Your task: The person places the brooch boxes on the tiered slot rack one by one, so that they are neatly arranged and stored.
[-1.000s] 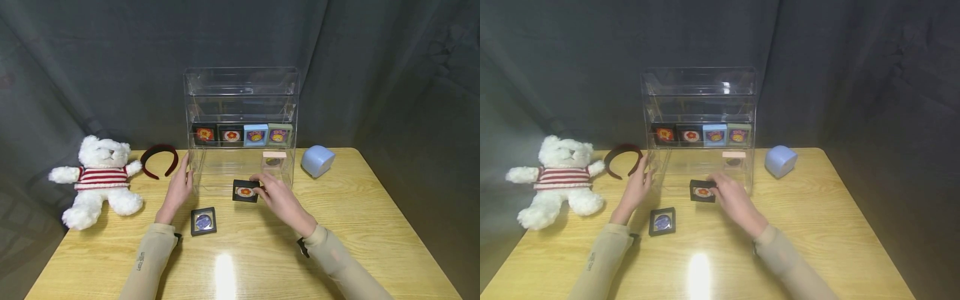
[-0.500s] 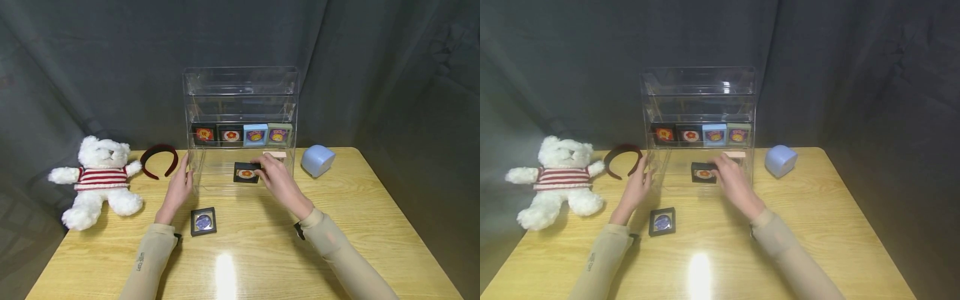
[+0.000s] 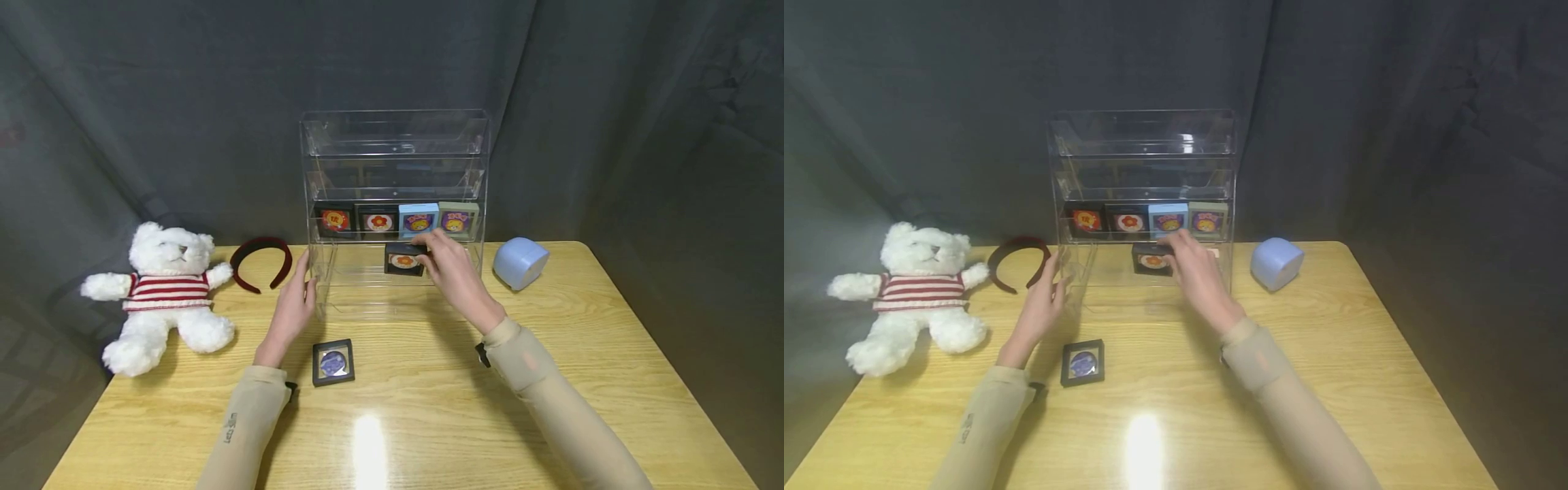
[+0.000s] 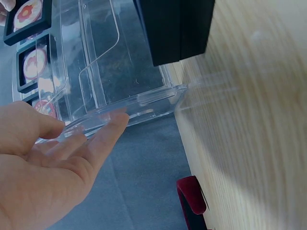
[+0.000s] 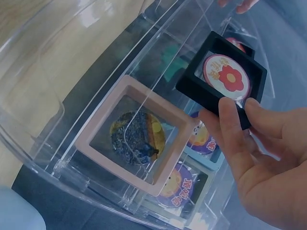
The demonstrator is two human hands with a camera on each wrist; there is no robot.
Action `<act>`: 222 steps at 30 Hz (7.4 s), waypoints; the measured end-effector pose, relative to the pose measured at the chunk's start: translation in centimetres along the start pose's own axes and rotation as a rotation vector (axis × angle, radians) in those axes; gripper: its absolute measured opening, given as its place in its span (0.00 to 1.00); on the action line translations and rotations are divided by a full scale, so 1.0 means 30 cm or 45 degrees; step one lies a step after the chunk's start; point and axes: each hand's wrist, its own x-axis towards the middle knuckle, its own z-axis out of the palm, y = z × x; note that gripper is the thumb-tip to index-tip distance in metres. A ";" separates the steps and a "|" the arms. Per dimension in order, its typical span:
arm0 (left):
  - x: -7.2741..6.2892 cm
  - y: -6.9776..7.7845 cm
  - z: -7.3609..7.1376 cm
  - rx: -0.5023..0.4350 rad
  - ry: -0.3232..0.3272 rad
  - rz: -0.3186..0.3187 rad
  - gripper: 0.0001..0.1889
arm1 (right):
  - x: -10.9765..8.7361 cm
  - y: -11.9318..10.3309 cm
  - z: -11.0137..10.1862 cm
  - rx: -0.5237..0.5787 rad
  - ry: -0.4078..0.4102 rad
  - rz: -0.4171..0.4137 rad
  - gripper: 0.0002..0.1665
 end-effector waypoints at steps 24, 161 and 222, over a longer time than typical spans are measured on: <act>0.001 -0.001 0.003 -0.001 0.010 0.002 0.32 | 0.023 0.048 0.037 -0.169 -0.052 -0.021 0.15; 0.003 0.002 -0.005 -0.046 -0.031 -0.045 0.32 | -0.204 -0.187 0.346 0.061 -0.824 -0.033 0.48; 0.004 0.003 -0.005 -0.030 -0.027 -0.037 0.32 | -0.066 -0.147 0.222 0.173 -0.311 -0.176 0.15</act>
